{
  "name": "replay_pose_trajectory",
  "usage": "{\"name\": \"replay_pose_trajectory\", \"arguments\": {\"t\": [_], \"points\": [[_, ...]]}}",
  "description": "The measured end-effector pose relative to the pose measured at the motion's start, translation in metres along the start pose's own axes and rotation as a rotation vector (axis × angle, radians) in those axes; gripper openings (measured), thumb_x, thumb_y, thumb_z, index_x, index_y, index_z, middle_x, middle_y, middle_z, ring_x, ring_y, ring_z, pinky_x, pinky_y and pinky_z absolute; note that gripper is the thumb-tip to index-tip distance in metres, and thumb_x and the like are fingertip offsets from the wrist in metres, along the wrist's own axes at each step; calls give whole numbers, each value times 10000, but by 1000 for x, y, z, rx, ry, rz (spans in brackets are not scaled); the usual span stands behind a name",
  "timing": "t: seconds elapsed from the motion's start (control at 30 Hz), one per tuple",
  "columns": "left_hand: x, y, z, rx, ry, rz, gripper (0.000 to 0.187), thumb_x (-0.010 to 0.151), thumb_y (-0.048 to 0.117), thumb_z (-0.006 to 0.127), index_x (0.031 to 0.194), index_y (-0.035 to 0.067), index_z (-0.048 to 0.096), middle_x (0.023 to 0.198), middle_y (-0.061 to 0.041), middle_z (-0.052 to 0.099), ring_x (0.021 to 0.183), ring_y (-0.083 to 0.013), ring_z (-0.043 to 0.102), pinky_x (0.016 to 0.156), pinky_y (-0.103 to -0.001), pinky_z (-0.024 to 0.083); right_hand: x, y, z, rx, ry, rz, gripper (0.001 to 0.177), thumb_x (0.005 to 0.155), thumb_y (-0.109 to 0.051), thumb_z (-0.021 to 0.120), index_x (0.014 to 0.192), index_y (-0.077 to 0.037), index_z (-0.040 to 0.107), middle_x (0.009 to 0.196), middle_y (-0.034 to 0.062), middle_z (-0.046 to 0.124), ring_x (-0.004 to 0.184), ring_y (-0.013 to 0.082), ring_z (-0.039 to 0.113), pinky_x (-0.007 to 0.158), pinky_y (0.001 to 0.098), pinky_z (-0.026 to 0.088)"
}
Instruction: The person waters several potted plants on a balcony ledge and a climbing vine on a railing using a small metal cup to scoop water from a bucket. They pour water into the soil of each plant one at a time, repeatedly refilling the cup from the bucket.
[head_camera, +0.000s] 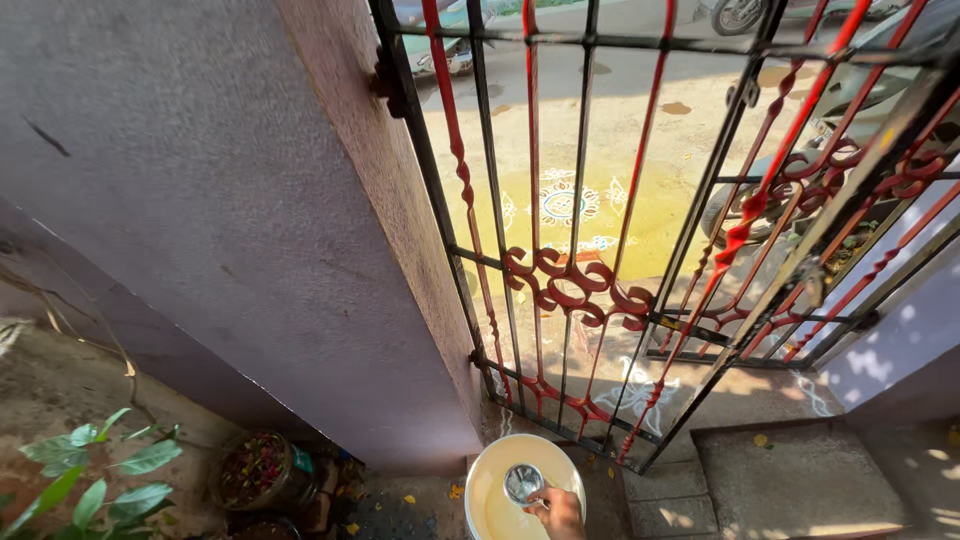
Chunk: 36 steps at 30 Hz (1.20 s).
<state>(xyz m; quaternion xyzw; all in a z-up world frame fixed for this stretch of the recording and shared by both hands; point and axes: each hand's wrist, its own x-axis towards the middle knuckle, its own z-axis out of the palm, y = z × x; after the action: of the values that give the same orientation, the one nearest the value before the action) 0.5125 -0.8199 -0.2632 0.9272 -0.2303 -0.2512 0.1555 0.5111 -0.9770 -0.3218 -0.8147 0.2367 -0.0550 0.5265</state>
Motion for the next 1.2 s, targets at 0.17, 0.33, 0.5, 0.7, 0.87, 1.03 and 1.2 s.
{"name": "replay_pose_trajectory", "arguments": {"t": [0.17, 0.33, 0.5, 0.7, 0.87, 1.03, 1.2], "points": [[-44, 33, -42, -208, 54, -71, 501, 865, 391, 709, 1317, 189, 627, 1346, -122, 652, 1253, -350, 599, 981, -499, 448, -27, -52, -47, 236, 112, -188, 94, 758, -65, 764, 846, -84, 794, 794, 106, 839, 732, 177, 848, 674, 288, 630], [-58, 65, -53, -510, 181, -101, 542, 864, 341, 739, 1347, 123, 626, 1316, -126, 688, 1215, -304, 671, 1009, -392, 520, -39, -85, -83, 99, 219, -336, 130, 697, -119, 813, 816, -68, 808, 789, 127, 804, 671, 209, 796, 622, 305, 602], [-68, 55, -41, -673, 300, -97, 540, 884, 324, 714, 1371, 107, 626, 1324, -133, 695, 1174, -317, 710, 1004, -377, 564, -33, -115, -104, 80, 219, -405, 225, 685, -199, 874, 844, -51, 816, 797, 155, 775, 677, 217, 771, 630, 324, 582], [-93, 51, -55, -798, 369, -89, 525, 913, 273, 701, 1395, 88, 603, 1361, -140, 678, 1216, -305, 694, 1005, -366, 560, -20, -143, -114, 99, 114, -428, 217, 754, -211, 816, 912, -61, 811, 791, 104, 799, 692, 174, 784, 644, 310, 588], [-135, 21, -59, -858, 491, -127, 534, 868, 249, 745, 1358, 75, 625, 1346, -127, 705, 1214, -286, 710, 996, -359, 564, -21, -150, -116, 38, 130, -441, 237, 720, -239, 838, 909, -99, 820, 778, 102, 789, 683, 184, 777, 638, 314, 588], [-178, -20, -63, -778, 496, -360, 532, 899, 290, 720, 1391, 118, 613, 1369, -95, 690, 1217, -247, 687, 1018, -346, 542, -30, -155, -115, -86, 120, -386, 230, 726, -247, 855, 926, -133, 833, 767, 110, 774, 681, 205, 758, 659, 320, 582], [-230, -63, -59, -827, 601, -289, 537, 902, 299, 717, 1395, 111, 612, 1381, -96, 677, 1225, -251, 692, 1034, -345, 538, -33, -177, -104, -33, 147, -480, 238, 777, -246, 851, 987, -136, 828, 795, 107, 770, 723, 183, 757, 681, 307, 570]]}}
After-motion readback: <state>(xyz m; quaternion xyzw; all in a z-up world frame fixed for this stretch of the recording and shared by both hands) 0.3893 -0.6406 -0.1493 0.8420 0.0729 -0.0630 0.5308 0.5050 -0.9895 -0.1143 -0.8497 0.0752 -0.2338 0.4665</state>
